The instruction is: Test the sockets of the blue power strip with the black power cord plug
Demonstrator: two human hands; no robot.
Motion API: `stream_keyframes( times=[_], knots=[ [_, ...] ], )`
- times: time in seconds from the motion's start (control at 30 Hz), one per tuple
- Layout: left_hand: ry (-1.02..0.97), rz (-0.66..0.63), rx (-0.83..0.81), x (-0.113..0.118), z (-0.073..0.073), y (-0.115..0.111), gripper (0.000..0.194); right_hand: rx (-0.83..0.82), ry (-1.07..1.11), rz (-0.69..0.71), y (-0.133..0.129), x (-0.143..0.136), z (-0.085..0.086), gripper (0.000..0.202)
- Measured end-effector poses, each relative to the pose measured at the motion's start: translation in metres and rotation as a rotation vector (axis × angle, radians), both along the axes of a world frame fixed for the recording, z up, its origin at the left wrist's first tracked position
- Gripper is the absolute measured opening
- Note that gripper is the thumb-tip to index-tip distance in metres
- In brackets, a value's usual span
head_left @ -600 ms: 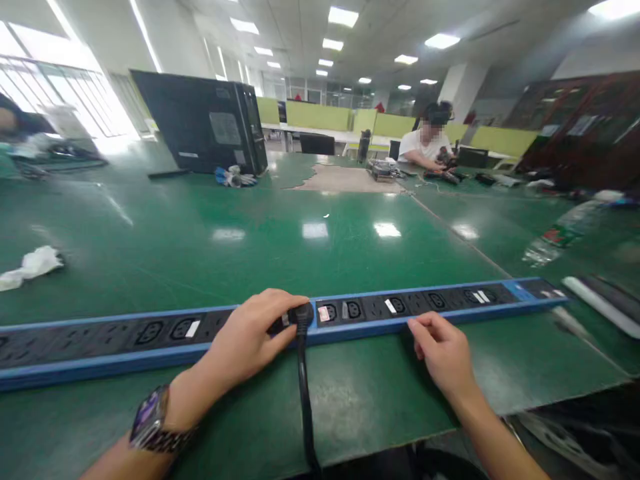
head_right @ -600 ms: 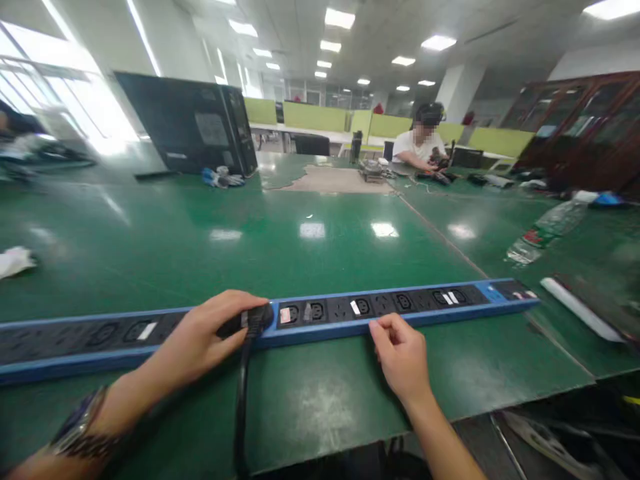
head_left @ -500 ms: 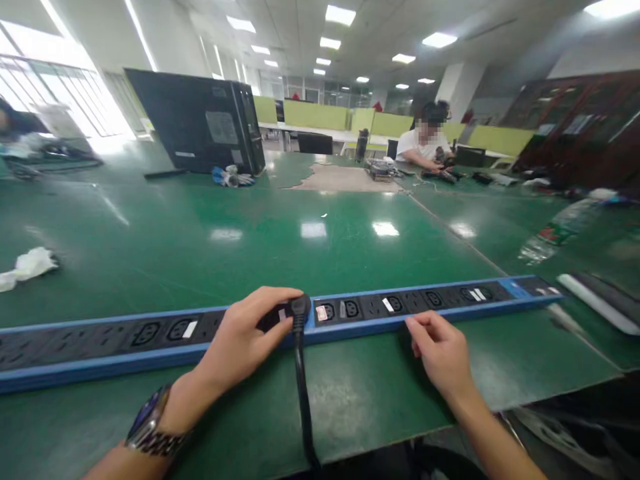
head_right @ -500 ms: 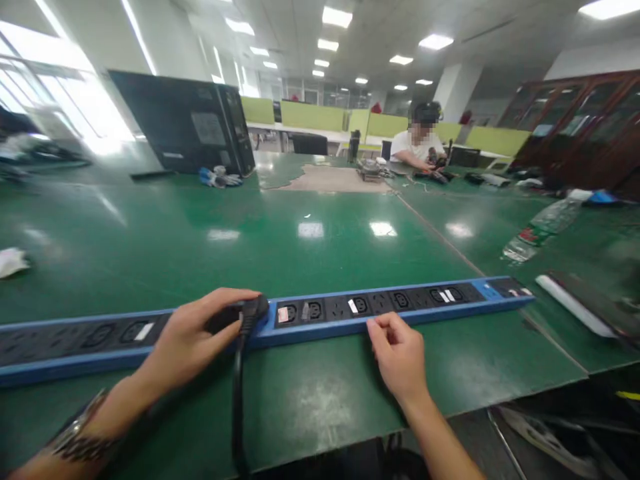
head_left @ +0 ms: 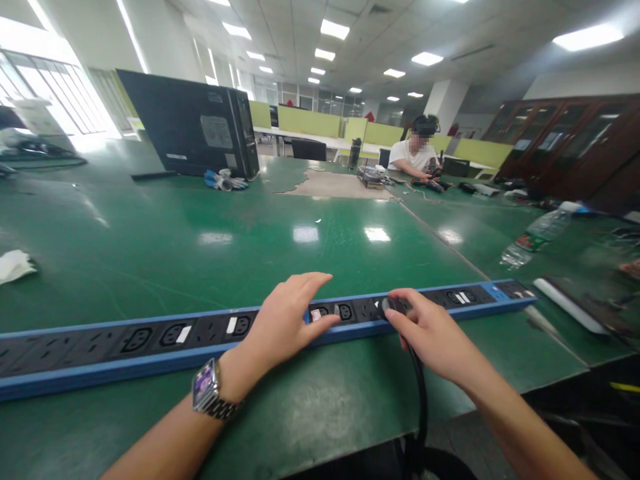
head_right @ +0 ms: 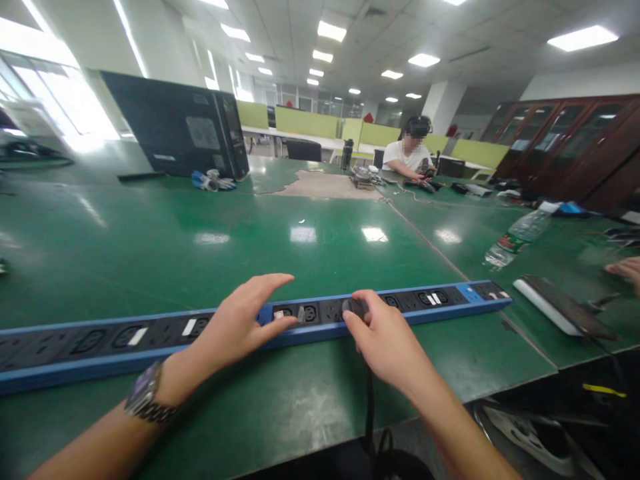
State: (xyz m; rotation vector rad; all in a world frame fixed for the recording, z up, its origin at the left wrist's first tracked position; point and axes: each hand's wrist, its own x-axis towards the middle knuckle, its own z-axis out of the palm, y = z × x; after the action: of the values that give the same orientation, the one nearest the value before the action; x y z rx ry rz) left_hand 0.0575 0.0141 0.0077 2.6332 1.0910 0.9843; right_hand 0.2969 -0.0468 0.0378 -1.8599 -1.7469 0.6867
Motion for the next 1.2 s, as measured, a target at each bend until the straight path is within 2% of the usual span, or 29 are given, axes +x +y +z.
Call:
stream_keyframes(
  times=[0.1, 0.3, 0.4, 0.5, 0.6, 0.67, 0.73, 0.83, 0.9, 1.0, 1.1, 1.2],
  knots=[
    [0.098, 0.009, -0.043, -0.007, -0.007, 0.005, 0.055, -0.013, -0.137, 0.095, 0.015, 0.001, 0.005, 0.039],
    [0.100, -0.024, -0.080, -0.005, -0.008, 0.003, 0.048, 0.024, -0.353, 0.140, 0.033, -0.011, 0.007, 0.043],
    [0.114, -0.027, -0.079, -0.004, -0.008, 0.002, 0.046, 0.026, -0.428, 0.183, 0.035, -0.016, 0.001, 0.043],
    [0.154, -0.026, -0.087, -0.004, -0.008, 0.001, 0.047, 0.034, -0.538, 0.130, 0.032, -0.026, -0.004, 0.042],
    [0.222, -0.016, -0.111, -0.003, -0.008, 0.001, 0.050, 0.066, -0.506, 0.113, 0.025, -0.027, 0.003, 0.040],
    [0.250, -0.009, -0.124, -0.003, -0.007, 0.002, 0.051, 0.148, -0.375, 0.077, 0.018, -0.016, 0.017, 0.042],
    [0.266, -0.012, -0.124, -0.003, -0.007, 0.002, 0.051, 0.242, -0.270, -0.019, 0.012, 0.008, 0.035, 0.048],
    [0.269, -0.017, -0.113, -0.003, -0.007, 0.003, 0.051, 0.248, -0.302, -0.088, 0.010, 0.058, 0.050, 0.055],
    [0.256, -0.011, -0.107, -0.002, -0.008, 0.004, 0.051, 0.194, -0.393, -0.064, 0.016, 0.092, 0.045, 0.055],
    [0.237, -0.007, -0.103, -0.002, -0.008, 0.003, 0.051, 0.111, -0.494, -0.039, 0.026, 0.128, 0.024, 0.053],
    [0.225, -0.004, -0.105, -0.003, -0.008, 0.002, 0.050, 0.036, -0.506, -0.031, 0.033, 0.141, 0.005, 0.053],
    [0.220, -0.003, -0.100, -0.004, -0.008, 0.002, 0.049, 0.054, -0.496, 0.002, 0.033, 0.142, 0.000, 0.051]
  ],
)
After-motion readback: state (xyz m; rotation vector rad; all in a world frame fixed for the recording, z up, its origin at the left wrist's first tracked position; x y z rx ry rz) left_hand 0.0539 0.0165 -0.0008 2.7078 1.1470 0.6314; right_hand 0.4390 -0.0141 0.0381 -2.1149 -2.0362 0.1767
